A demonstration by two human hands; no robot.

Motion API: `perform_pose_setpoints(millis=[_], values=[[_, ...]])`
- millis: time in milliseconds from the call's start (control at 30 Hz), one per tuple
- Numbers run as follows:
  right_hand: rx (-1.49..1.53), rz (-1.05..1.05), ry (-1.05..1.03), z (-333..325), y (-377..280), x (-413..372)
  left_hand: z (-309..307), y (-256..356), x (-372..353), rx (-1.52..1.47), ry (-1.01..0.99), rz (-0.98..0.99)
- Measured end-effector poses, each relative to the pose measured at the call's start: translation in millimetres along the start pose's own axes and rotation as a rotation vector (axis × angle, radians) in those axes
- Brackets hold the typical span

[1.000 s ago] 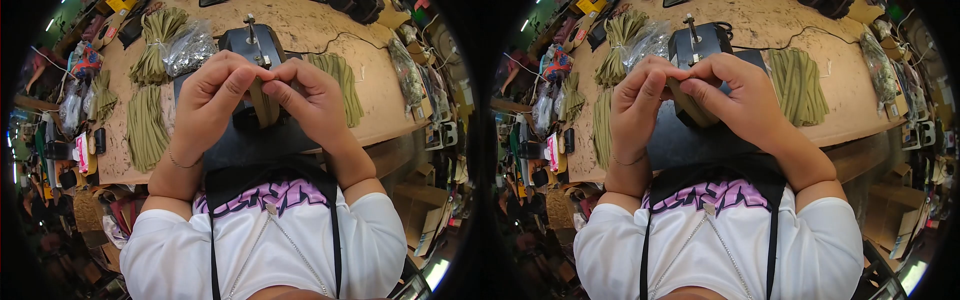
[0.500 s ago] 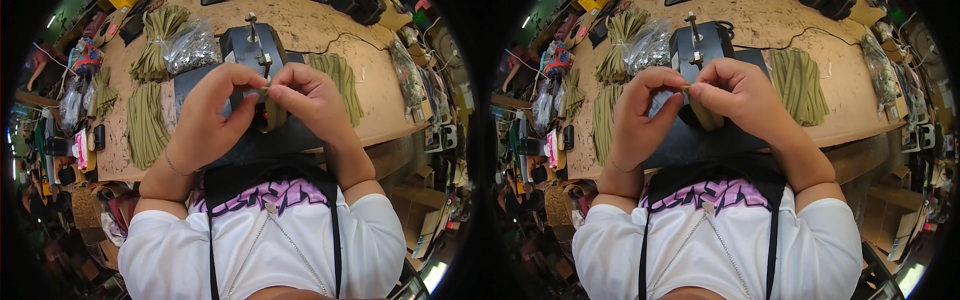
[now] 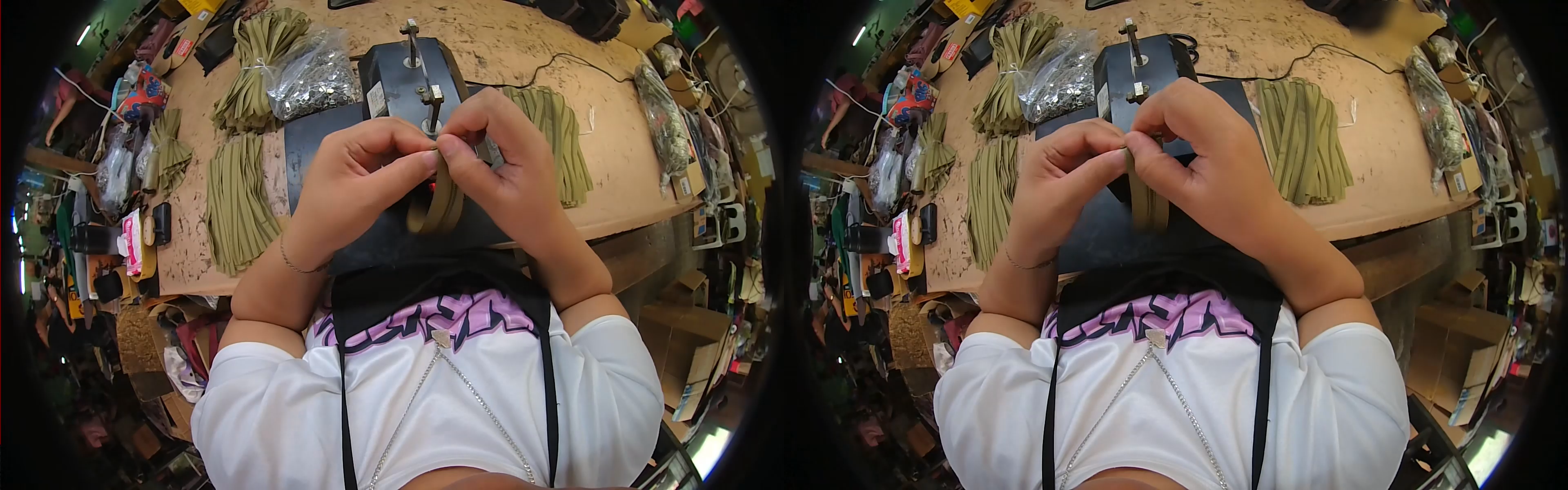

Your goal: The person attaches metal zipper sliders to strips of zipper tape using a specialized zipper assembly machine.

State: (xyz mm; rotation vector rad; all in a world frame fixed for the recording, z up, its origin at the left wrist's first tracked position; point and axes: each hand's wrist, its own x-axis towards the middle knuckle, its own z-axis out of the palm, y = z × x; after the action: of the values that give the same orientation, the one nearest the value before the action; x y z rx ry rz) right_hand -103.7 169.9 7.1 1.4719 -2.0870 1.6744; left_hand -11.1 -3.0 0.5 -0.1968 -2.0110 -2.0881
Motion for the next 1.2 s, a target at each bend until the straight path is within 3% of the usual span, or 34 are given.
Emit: perform_pose_setpoints(millis=[33,133,333,733,933,1033,1133,1200], values=[[0.046,0.022,-0.011,-1,-1,0,2,3,0,-0.125,-0.007,-0.110],[0.076,0.066,-0.037,-3,0,-4,1,-1,3,0.075,-0.041,0.043],[0.544,0.068,0.006,10,6,-8,3,-1,5,0.038,0.073,0.025],[0.495,0.054,-0.032,-1,12,-9,-2,10,10,0.673,-0.022,0.391],[0.337,0.007,-0.118,-10,20,-1,3,9,9,0.820,-0.024,0.503],[0.454,0.005,-0.038,-6,28,3,1,1,12,0.781,0.030,0.481],[0.498,0.219,0.166,-9,26,14,-2,2,14,0.744,0.111,0.481],[0.444,0.255,0.194,-11,38,26,-5,3,13,0.762,0.120,0.476]])
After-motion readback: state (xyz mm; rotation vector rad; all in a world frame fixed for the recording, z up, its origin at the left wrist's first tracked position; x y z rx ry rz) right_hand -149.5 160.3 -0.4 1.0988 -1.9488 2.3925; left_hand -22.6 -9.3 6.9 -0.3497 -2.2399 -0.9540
